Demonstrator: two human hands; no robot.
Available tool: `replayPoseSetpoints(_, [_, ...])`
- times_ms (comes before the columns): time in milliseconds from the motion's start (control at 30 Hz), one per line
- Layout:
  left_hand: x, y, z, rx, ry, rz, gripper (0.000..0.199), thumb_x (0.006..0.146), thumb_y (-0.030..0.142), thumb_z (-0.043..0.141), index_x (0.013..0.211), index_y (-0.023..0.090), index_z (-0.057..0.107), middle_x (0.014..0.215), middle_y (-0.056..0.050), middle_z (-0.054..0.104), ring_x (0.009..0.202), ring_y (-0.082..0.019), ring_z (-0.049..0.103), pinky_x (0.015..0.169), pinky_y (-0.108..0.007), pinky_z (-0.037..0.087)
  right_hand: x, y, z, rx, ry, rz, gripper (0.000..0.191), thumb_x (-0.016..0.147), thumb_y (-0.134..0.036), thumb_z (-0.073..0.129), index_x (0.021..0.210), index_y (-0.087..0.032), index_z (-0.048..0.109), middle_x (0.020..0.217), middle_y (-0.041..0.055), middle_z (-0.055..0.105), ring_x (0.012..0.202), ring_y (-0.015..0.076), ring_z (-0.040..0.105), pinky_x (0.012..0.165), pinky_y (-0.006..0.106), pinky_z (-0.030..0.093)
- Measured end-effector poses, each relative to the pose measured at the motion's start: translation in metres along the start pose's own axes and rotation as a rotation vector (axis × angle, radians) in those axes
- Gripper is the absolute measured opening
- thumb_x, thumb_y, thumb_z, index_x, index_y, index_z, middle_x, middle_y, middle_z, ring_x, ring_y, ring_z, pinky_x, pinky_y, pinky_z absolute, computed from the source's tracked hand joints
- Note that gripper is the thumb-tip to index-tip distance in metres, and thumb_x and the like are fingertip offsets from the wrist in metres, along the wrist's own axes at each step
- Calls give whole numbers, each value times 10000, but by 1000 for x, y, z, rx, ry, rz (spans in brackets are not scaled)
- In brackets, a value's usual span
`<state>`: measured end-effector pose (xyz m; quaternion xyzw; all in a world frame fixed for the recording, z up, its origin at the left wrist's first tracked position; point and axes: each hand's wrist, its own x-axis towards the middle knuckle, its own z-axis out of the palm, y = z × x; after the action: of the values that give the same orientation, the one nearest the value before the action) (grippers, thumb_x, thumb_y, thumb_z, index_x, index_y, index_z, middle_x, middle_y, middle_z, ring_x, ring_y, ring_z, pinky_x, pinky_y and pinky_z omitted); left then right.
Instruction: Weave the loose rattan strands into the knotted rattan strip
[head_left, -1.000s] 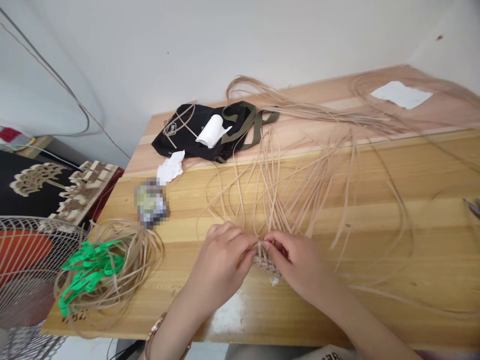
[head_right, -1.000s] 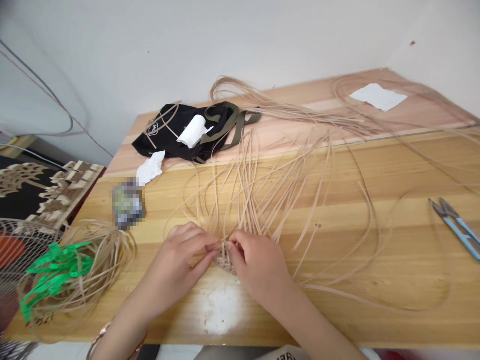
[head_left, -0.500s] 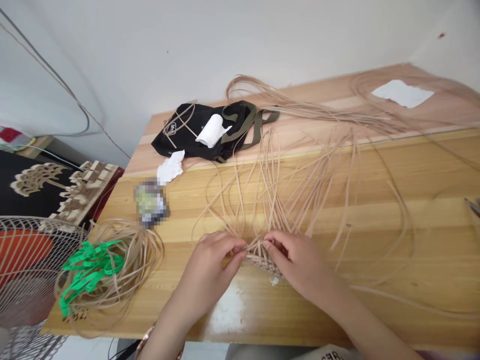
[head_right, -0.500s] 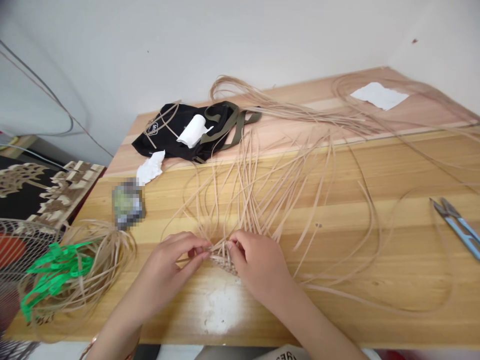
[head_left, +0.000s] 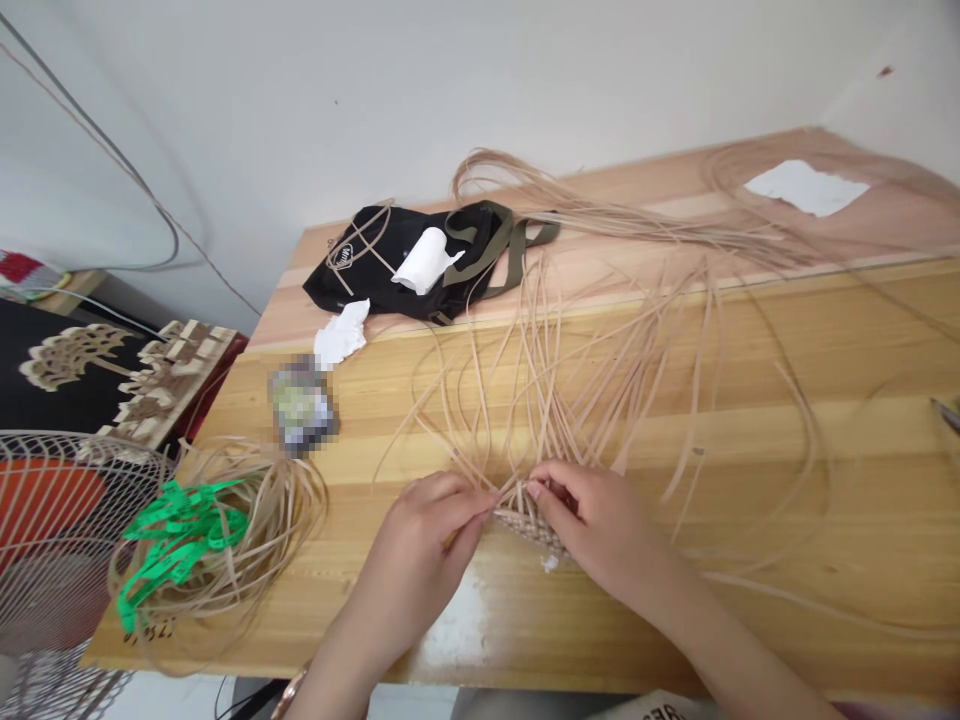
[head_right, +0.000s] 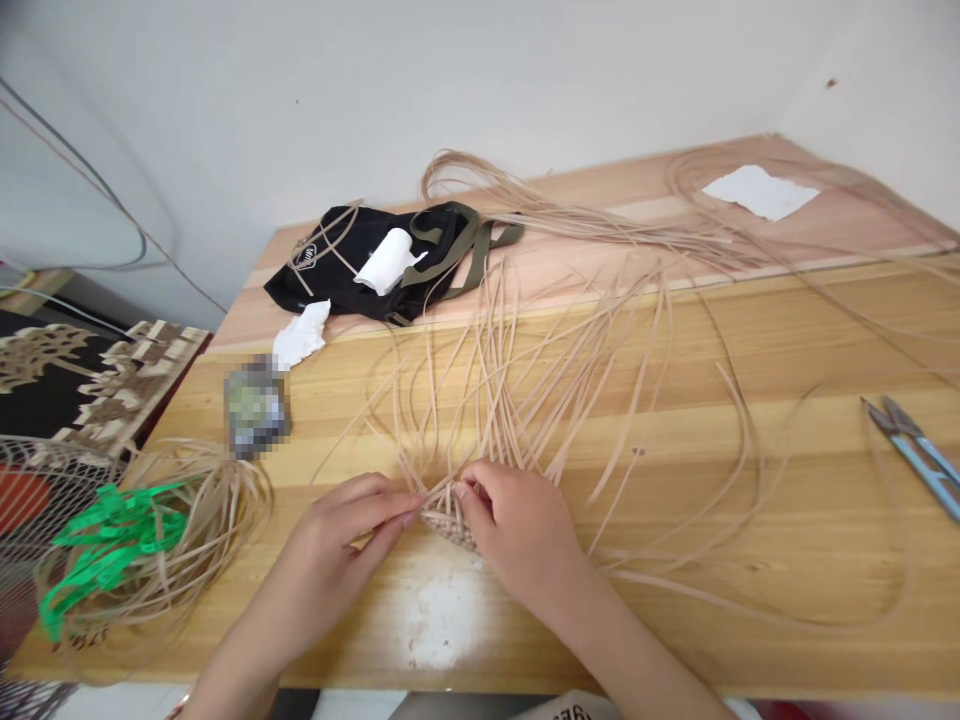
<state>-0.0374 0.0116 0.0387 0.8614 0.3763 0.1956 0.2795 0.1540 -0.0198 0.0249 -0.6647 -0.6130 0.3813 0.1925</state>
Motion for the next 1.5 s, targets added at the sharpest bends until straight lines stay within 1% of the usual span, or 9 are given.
replayPoseSetpoints(500, [0,3,2,98,19,15,260,887,95,477,993,141,710,793,-79,662,703,-184,633,609,-304,541,-1,4,2,14,24,-30,193,906,-227,477,772,-199,613,612,-17,622,586,153,559,561,269,338])
replayPoseSetpoints(767, [-3,16,7,196,-1,-3,252,898,128,464,992,150,697,814,-79,680,716,-203,633,644,-340,542,0,4,2,0,22,-36,212,912,-242,452,772,-200,605,625,-8,629,592,157,561,565,271,343])
replayPoseSetpoints(867, [-6,25,1,146,-47,-20,225,895,140,487,998,177,683,849,-64,711,734,-205,647,663,-335,530,0,3,2,-3,19,-35,211,909,-243,452,770,-201,605,628,-6,625,597,160,560,563,271,336])
replayPoseSetpoints(967, [-9,32,-8,-18,-121,-12,252,864,77,499,972,216,679,793,-6,724,703,-162,650,637,-270,505,0,2,2,-6,12,-38,209,905,-227,451,756,-201,595,626,-9,612,598,159,553,562,268,325])
replayPoseSetpoints(1067, [-7,33,-13,-175,-154,-6,283,840,28,529,960,232,684,829,17,735,749,-126,663,659,-214,495,1,2,1,-6,3,-47,214,904,-217,450,732,-201,576,619,-13,597,594,155,542,559,262,315])
replayPoseSetpoints(1167, [0,30,-11,-216,-184,34,187,865,81,582,923,219,694,842,10,735,772,-122,655,702,-218,483,1,2,1,-4,-1,-54,213,904,-216,453,731,-202,575,618,-14,594,593,155,541,560,261,313])
replayPoseSetpoints(1267, [10,23,-4,-179,-213,135,149,901,143,568,881,202,703,777,-7,716,718,-129,618,697,-256,458,1,2,1,0,-7,-62,211,902,-211,458,734,-205,584,607,-17,592,592,156,545,564,260,317])
replayPoseSetpoints(1367, [20,12,3,-78,-177,163,81,865,240,634,856,187,694,753,-28,682,724,-158,585,699,-291,448,1,1,1,7,-8,-63,204,892,-195,466,734,-206,593,612,-15,603,593,158,554,564,259,324])
replayPoseSetpoints(1500, [28,-1,11,-35,-20,121,345,761,424,716,971,160,645,883,-76,654,822,-205,585,722,-324,469,0,0,0,26,-4,-59,211,893,-200,464,732,-208,600,608,-12,602,586,160,554,557,262,331])
